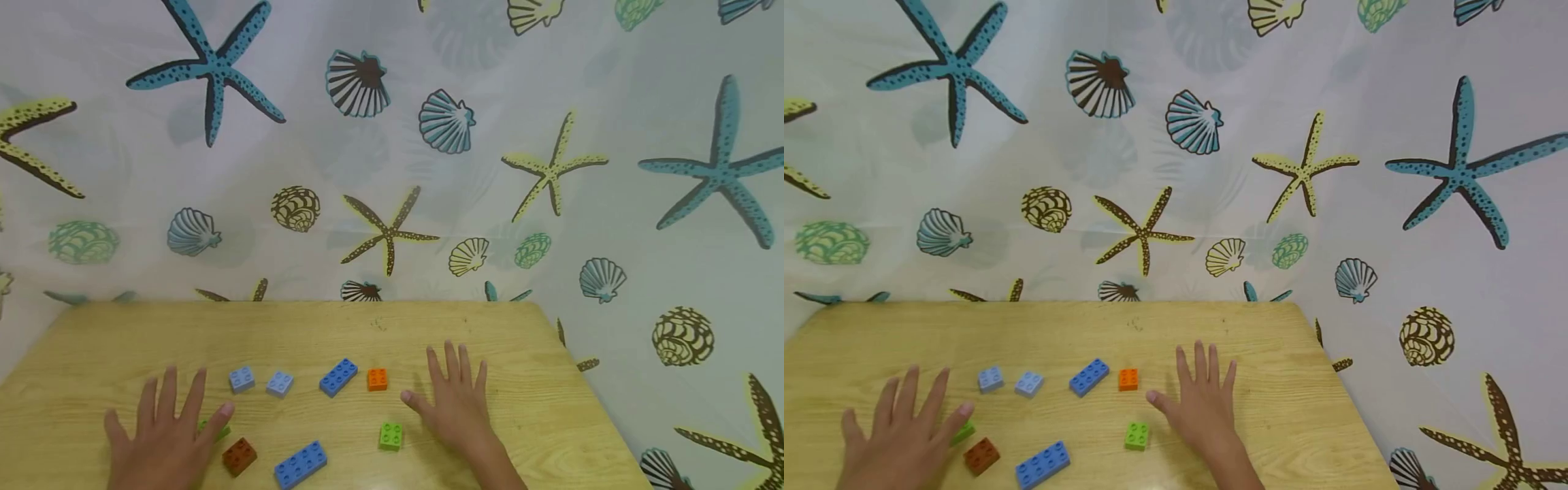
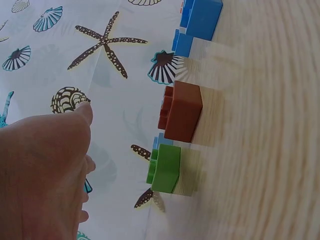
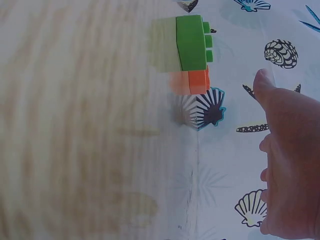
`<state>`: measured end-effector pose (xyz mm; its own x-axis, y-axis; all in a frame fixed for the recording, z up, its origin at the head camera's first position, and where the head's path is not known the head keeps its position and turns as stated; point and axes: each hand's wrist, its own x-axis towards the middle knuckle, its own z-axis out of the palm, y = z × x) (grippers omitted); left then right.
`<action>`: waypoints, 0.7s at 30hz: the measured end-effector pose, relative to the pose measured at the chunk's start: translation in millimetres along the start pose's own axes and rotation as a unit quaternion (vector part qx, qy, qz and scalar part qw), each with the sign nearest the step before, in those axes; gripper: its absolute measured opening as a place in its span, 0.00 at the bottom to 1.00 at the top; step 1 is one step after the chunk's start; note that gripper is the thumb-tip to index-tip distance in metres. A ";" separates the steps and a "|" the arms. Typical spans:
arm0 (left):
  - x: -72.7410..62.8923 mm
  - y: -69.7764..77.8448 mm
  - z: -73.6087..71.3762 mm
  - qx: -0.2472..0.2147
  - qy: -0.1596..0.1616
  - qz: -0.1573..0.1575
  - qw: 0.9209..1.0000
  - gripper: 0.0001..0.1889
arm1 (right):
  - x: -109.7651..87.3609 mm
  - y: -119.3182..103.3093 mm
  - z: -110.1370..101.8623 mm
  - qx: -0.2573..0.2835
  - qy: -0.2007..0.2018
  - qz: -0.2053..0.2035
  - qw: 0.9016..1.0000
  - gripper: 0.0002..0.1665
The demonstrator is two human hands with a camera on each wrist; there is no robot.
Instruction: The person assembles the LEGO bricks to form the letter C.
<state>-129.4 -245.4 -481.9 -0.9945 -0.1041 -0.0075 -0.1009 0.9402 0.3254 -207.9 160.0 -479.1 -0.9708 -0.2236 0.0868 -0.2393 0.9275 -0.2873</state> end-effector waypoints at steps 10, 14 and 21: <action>-1.5 0.1 3.5 0.011 0.013 0.012 1.000 0.50 | -2.4 -1.0 -1.6 -0.007 0.012 -0.003 1.000 0.52; -1.0 1.1 2.4 0.009 0.009 0.014 1.000 0.50 | -2.3 -0.6 -1.3 -0.017 0.019 -0.009 1.000 0.52; 0.0 6.4 1.1 -0.005 -0.023 0.018 1.000 0.51 | -1.0 -0.7 -0.7 -0.021 0.023 -0.022 0.999 0.53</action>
<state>-130.1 -239.0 -480.9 -0.9977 -0.0547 -0.0393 -0.0648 0.9400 0.3351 -206.7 159.8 -478.3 -0.9572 -0.2517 0.1427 -0.2804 0.9288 -0.2424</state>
